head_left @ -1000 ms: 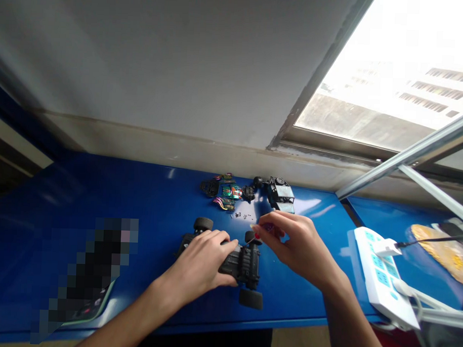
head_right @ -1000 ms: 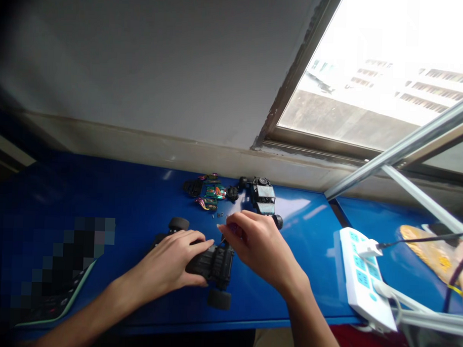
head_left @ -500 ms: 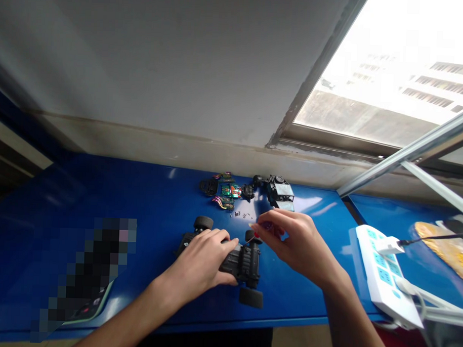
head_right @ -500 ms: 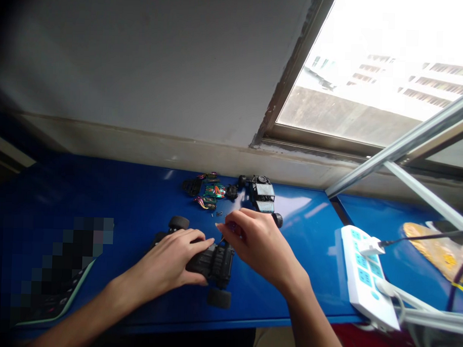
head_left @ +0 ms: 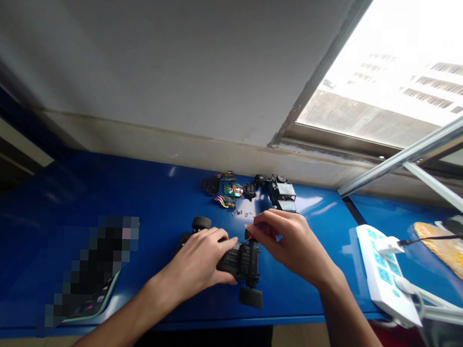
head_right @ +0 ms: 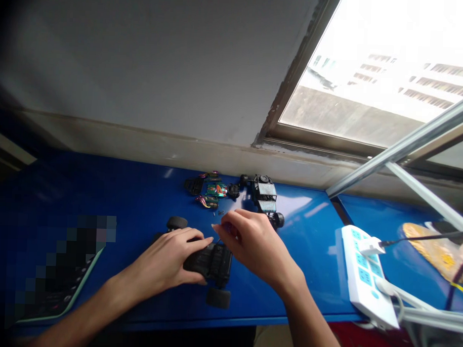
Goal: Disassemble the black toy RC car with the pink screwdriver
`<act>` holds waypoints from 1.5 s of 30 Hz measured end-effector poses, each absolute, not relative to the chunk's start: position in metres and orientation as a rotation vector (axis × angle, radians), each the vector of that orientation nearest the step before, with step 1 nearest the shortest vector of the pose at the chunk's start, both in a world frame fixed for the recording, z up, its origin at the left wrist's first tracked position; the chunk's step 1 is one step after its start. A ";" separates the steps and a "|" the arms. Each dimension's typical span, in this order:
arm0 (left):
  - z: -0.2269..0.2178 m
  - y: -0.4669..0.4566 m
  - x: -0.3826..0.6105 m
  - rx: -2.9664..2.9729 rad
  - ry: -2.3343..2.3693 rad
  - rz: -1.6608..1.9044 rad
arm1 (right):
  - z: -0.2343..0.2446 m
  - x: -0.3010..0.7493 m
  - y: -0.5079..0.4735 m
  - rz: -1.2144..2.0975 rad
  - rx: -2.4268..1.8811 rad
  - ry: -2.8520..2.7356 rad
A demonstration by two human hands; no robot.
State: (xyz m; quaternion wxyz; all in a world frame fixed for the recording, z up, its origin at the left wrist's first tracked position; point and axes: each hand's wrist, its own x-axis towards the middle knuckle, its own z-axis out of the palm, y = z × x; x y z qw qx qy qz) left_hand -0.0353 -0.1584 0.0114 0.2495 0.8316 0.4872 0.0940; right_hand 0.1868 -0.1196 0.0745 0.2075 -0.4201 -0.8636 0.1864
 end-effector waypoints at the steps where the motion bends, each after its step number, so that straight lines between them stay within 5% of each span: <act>1: 0.012 -0.159 -0.036 2.261 1.329 0.255 | 0.075 0.185 -0.120 0.519 -1.170 -2.408; 13: 0.016 -0.168 -0.045 2.264 1.334 0.218 | 0.077 0.147 -0.140 -0.024 -1.403 -2.821; 25: 0.012 -0.174 -0.056 2.218 1.347 0.216 | 0.081 0.144 -0.151 0.308 -1.136 -2.879; 32: 0.012 -0.173 -0.056 2.240 1.336 0.183 | 0.075 0.136 -0.147 0.167 -1.458 -2.866; 45: 0.007 -0.175 -0.062 2.203 1.319 0.320 | 0.078 0.134 -0.150 0.288 -1.411 -2.764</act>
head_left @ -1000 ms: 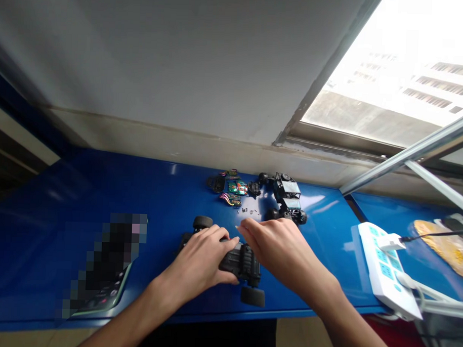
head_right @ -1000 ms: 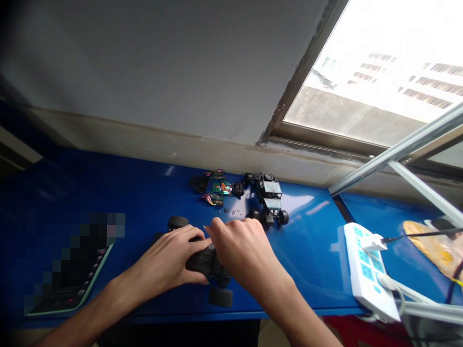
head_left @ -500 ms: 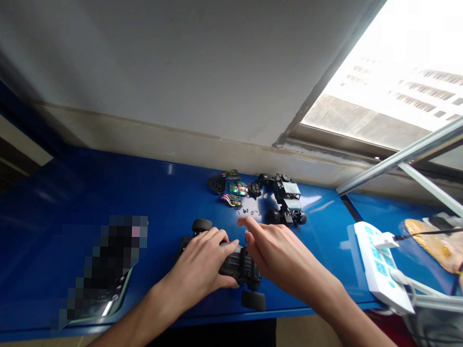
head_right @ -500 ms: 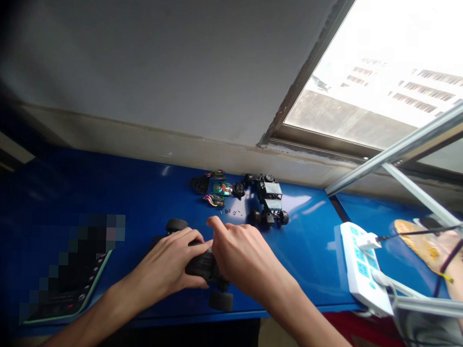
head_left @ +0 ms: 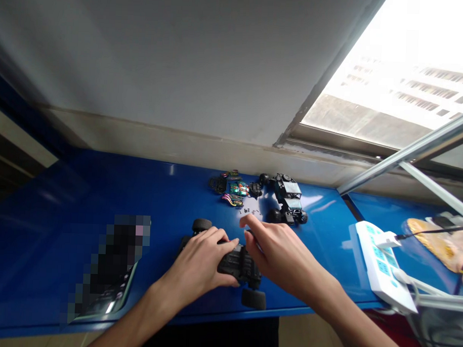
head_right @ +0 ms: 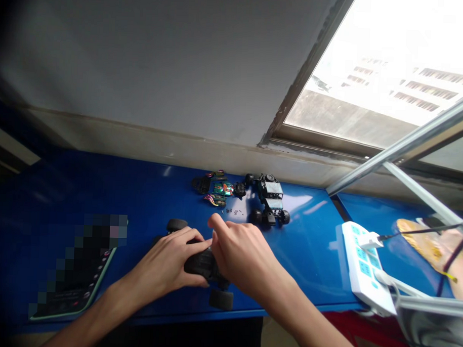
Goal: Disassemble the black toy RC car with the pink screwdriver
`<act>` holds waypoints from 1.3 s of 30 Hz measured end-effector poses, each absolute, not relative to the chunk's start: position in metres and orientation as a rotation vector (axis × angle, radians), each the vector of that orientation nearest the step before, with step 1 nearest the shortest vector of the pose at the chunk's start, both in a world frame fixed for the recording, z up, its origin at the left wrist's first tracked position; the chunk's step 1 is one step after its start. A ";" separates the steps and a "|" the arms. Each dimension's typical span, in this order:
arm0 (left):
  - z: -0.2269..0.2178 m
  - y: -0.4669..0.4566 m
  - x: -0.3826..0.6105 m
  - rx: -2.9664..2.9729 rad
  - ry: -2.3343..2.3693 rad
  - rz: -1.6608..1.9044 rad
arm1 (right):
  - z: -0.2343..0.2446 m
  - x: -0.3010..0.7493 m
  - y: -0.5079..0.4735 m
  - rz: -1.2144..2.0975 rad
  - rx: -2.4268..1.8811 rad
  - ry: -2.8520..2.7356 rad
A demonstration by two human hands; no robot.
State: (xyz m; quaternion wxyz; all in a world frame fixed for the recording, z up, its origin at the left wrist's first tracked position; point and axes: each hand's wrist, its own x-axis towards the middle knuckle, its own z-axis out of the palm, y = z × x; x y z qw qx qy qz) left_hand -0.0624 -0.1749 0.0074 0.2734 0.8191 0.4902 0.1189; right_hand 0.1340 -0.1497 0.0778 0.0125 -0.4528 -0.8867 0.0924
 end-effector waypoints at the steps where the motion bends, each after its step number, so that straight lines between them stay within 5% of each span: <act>1: 0.007 -0.175 -0.063 2.208 1.320 0.320 | 0.077 0.132 -0.149 0.230 -1.463 -2.766; 12: 0.004 -0.176 -0.061 2.205 1.339 0.328 | 0.080 0.139 -0.156 0.449 -1.276 -2.720; 32: 0.012 -0.173 -0.059 2.202 1.362 0.254 | 0.080 0.125 -0.147 0.174 -1.585 -2.784; 39: 0.012 -0.174 -0.060 2.214 1.351 0.268 | 0.086 0.131 -0.148 0.330 -1.281 -2.845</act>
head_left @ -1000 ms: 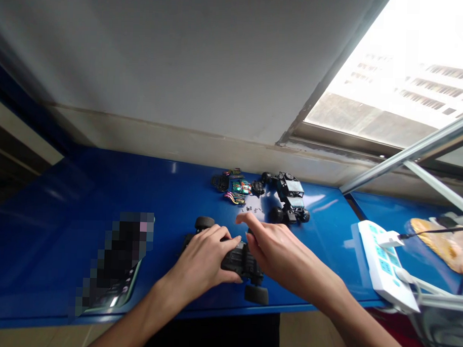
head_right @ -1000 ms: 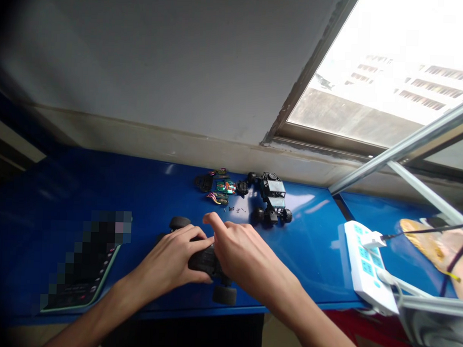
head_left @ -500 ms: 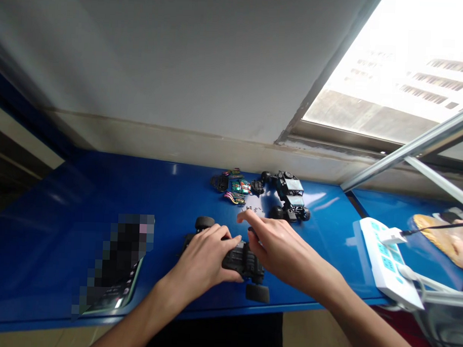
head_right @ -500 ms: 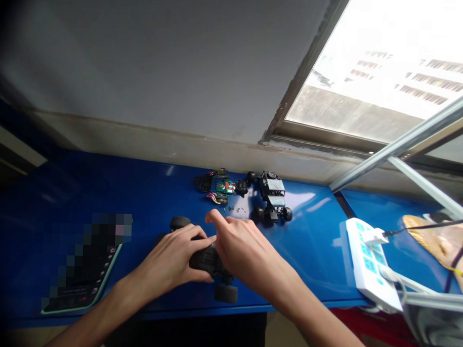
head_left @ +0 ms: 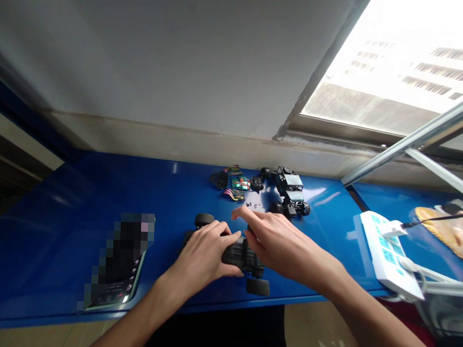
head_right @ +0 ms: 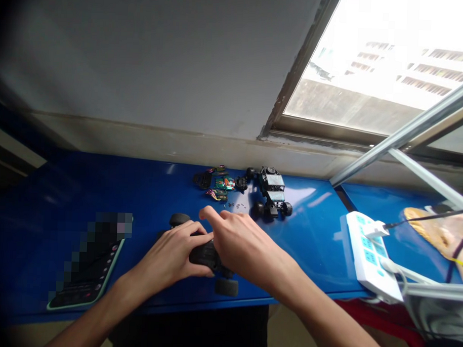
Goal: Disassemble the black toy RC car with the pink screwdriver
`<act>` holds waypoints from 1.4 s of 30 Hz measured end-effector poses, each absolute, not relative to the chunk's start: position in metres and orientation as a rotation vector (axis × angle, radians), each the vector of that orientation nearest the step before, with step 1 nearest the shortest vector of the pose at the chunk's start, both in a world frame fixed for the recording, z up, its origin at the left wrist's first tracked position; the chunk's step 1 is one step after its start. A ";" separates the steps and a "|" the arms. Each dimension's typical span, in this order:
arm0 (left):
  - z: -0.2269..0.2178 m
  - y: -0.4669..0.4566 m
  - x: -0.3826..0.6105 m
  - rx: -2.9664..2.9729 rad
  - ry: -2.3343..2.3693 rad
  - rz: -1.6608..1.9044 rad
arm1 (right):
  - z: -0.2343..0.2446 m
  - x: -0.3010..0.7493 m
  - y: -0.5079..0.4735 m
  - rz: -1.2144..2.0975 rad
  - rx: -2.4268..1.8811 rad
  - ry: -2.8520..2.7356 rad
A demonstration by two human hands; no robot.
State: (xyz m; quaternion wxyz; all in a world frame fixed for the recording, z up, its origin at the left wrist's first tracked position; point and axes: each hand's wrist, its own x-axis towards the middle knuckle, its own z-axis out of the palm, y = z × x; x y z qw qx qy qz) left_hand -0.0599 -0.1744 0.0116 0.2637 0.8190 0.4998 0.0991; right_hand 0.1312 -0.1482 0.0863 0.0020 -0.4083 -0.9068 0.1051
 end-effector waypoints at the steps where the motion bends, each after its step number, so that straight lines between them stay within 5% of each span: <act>1: 0.011 -0.174 -0.060 2.218 1.351 0.272 | 0.086 0.131 -0.148 0.336 -1.296 -2.829; 7: 0.007 -0.174 -0.061 2.229 1.360 0.268 | 0.084 0.124 -0.145 0.084 -1.620 -2.808; 15: 0.008 -0.174 -0.061 2.251 1.364 0.264 | 0.086 0.135 -0.148 0.304 -1.302 -2.843; 22: 0.009 -0.174 -0.060 2.271 1.376 0.259 | 0.086 0.129 -0.148 0.074 -1.504 -2.873; 29: 0.006 -0.175 -0.061 2.300 1.379 0.287 | 0.088 0.138 -0.149 0.332 -1.212 -2.886; 36: 0.010 -0.175 -0.060 2.326 1.372 0.253 | 0.082 0.135 -0.149 0.007 -1.452 -2.892; 42: 0.011 -0.175 -0.059 2.336 1.359 0.277 | 0.084 0.136 -0.149 0.282 -1.211 -2.833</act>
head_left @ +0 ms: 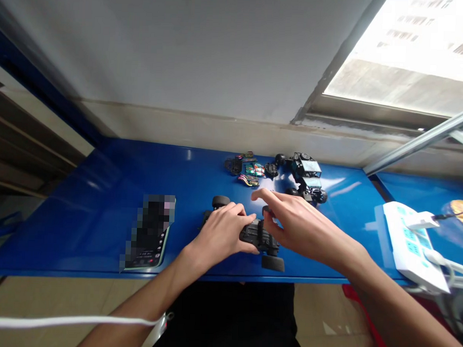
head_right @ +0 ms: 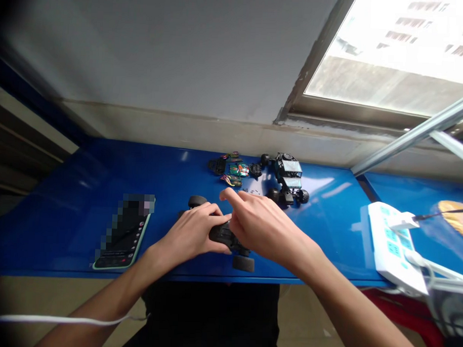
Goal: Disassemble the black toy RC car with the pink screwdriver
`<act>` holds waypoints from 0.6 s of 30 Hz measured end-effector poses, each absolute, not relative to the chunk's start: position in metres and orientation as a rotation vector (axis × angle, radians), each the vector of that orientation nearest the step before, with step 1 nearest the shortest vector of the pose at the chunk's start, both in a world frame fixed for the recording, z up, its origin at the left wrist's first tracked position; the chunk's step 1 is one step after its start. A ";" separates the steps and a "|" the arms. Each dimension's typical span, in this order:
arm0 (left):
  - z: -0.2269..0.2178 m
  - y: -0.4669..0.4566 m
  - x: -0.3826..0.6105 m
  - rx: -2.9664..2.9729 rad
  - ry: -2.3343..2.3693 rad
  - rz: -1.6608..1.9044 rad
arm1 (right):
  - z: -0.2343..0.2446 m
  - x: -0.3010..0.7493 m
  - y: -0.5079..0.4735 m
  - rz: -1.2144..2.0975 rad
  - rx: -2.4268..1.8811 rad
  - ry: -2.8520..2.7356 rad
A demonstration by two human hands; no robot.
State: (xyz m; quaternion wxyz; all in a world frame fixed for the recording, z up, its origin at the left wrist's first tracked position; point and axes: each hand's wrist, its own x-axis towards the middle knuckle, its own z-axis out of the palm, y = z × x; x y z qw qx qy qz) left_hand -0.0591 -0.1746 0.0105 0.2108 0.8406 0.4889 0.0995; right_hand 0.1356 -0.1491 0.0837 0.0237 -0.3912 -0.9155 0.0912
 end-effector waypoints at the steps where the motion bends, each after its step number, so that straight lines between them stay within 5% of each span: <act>1: 0.010 -0.175 -0.059 2.337 1.361 0.286 | 0.084 0.135 -0.149 0.271 -1.220 -2.813; 6: 0.008 -0.176 -0.059 2.333 1.369 0.277 | 0.083 0.131 -0.149 0.067 -1.431 -2.854; 11: 0.009 -0.175 -0.060 2.311 1.363 0.290 | 0.085 0.133 -0.149 0.307 -1.232 -2.788; 18: 0.009 -0.174 -0.060 2.286 1.371 0.272 | 0.088 0.132 -0.149 0.166 -1.428 -2.874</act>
